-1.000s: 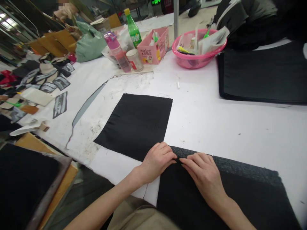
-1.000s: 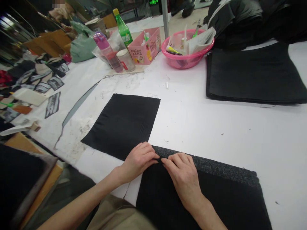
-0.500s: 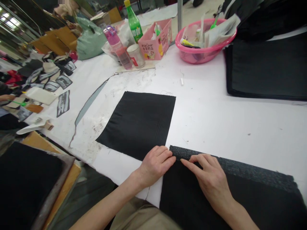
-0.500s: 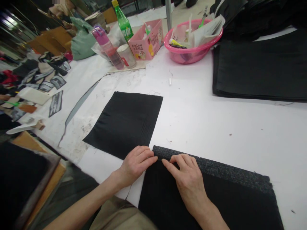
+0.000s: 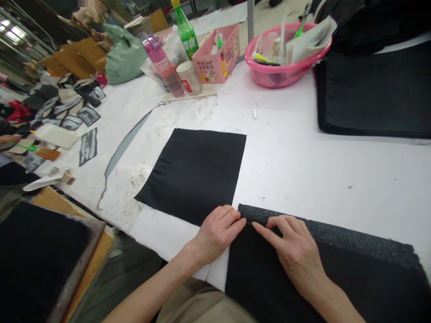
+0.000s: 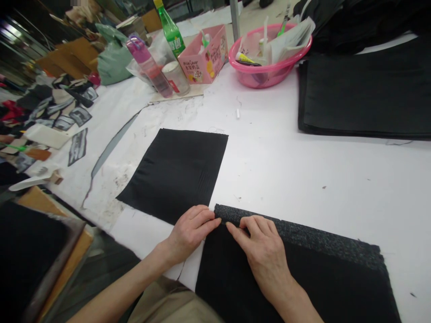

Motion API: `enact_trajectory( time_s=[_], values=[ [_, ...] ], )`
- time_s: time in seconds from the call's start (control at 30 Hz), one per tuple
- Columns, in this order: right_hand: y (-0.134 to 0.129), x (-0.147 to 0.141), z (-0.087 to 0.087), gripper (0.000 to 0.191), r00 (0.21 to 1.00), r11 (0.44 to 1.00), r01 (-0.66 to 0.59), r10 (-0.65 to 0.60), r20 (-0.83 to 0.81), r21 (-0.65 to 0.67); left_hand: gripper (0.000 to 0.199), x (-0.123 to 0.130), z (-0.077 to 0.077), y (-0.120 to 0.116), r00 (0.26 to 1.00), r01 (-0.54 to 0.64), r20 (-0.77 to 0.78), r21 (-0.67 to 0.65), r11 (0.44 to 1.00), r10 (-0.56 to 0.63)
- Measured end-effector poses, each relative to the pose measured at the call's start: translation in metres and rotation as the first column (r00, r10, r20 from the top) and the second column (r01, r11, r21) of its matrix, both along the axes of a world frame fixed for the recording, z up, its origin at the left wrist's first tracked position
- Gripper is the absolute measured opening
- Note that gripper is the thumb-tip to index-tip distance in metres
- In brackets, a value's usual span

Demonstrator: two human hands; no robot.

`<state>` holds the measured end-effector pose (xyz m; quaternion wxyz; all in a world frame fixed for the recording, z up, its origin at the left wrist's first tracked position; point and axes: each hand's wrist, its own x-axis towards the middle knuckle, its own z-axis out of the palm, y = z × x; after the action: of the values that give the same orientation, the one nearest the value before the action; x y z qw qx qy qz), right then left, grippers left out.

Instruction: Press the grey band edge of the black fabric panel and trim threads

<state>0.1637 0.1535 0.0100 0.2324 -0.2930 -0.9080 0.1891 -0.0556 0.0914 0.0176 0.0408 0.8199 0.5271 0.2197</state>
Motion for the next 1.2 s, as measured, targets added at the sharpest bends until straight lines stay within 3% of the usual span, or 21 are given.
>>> enact_trajectory(
  time_s=[0.3, 0.63, 1.2],
  values=[
    [-0.0008, 0.001, 0.001, 0.03, 1.0, 1.0, -0.008, 0.008, 0.021, -0.001, 0.016, -0.0012, 0.0007, -0.0005, 0.999, 0.006, 0.036, -0.016, 1.0, -0.006],
    [-0.0007, 0.0018, -0.0015, 0.031, 1.0, 1.0, 0.0, 0.001, 0.029, -0.019, 0.015, -0.0003, 0.0043, 0.0019, 0.995, 0.049, -0.092, 0.058, 0.997, -0.043],
    [-0.003, -0.0019, 0.0039, 0.029, 0.996, 0.998, 0.004, -0.009, 0.086, 0.058, 0.016, -0.0047, 0.0084, 0.0015, 0.972, 0.102, -0.202, -0.095, 0.99, -0.12]
  ],
)
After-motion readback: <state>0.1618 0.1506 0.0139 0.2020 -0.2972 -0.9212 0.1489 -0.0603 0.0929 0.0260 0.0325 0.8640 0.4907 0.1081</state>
